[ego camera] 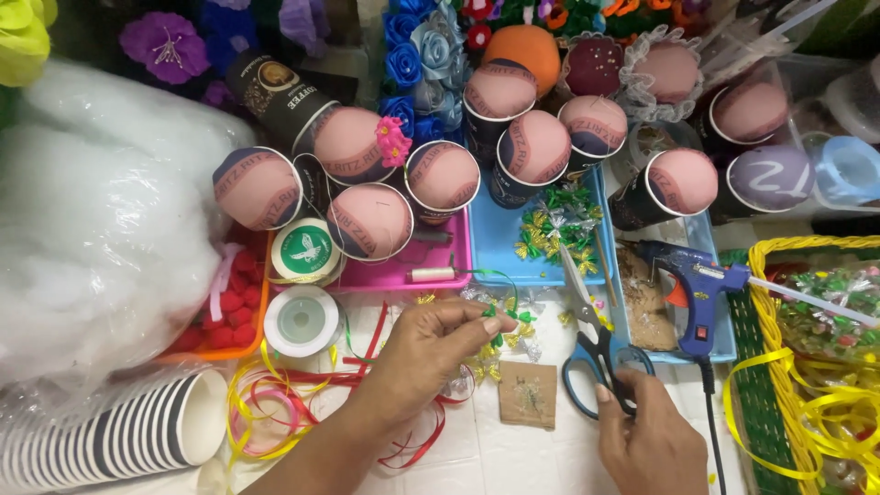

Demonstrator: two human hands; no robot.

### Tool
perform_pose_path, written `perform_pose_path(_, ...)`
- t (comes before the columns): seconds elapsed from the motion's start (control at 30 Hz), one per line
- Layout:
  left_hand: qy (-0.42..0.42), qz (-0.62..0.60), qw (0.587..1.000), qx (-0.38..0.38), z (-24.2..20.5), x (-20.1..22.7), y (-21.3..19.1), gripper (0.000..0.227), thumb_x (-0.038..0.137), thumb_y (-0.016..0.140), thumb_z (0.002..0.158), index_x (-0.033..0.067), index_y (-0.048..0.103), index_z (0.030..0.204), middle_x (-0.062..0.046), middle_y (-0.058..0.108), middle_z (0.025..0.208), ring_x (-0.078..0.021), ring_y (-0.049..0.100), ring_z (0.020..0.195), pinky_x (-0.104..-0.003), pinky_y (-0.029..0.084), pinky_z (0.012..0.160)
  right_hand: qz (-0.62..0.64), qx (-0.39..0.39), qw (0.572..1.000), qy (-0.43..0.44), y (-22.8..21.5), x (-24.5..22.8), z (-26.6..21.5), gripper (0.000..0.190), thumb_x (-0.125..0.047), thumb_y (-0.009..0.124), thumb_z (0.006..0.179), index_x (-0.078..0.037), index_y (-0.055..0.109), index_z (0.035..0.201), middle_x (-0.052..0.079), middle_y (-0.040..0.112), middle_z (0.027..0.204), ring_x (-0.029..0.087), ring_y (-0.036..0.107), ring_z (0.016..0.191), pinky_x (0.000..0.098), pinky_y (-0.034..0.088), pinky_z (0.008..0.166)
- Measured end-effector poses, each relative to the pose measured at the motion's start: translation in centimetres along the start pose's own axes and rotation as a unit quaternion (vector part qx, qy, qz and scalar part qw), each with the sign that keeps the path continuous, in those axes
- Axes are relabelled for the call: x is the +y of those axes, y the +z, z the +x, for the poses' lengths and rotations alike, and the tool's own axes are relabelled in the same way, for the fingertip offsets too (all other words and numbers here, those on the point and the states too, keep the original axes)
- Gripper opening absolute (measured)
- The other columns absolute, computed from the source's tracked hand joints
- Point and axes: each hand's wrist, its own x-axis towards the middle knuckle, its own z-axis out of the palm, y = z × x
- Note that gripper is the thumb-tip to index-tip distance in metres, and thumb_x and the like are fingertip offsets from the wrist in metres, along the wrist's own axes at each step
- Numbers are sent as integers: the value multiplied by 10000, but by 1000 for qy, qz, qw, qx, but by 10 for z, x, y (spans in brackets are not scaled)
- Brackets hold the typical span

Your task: Assembling small green ribbon components by twisting and cutting them at a craft station.

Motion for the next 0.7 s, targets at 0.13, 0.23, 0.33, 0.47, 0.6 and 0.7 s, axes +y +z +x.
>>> perform_pose_path(0.13,31,3,1000,-3,-2,3,4,222,236,719,891,110,873,990,6,663,881,-120,604,903,-270,450,900,-11,133,976,-174,-15,-10,6,188,-301,627,975,-210,745,1090,-43,749,1150,163,710,867,312,521,666)
perform_pose_path(0.23,20,-1,1000,8,-4,4,10,213,269,724,857,141,865,954,-51,812,1116,-160,722,1150,-322,506,1028,67,63,984,-154,-51,-42,9,214,-289,607,960,-231,788,1059,-44,746,1162,166,697,964,317,526,650)
perform_pose_path(0.33,43,7,999,4,-6,-1,14,202,285,720,870,163,858,953,-49,789,1170,-153,700,1183,-346,488,1057,274,-129,946,-120,-70,-66,15,330,-303,562,941,-172,782,1148,-13,790,1104,135,733,973,292,526,686)
perform_pose_path(0.47,120,-22,993,2,-7,-7,16,185,219,718,897,116,837,996,-103,759,1195,-176,658,1228,-373,511,1062,514,-322,789,-102,-43,-82,34,499,-367,594,904,1,749,1205,134,793,968,204,705,917,318,537,683)
perform_pose_path(0.6,139,-12,990,2,-7,-9,13,188,219,697,907,126,831,1002,-133,716,1281,-175,631,1276,-335,559,973,589,-329,737,-44,-23,-95,38,381,-185,588,941,43,725,1214,198,750,881,258,699,841,342,530,643)
perform_pose_path(0.7,155,12,988,16,-8,-9,14,191,261,696,910,156,833,993,-100,734,1270,-177,619,1284,-394,490,1077,593,-306,739,-92,-23,-104,35,244,-127,588,966,15,717,1117,125,673,784,189,597,749,315,483,674)
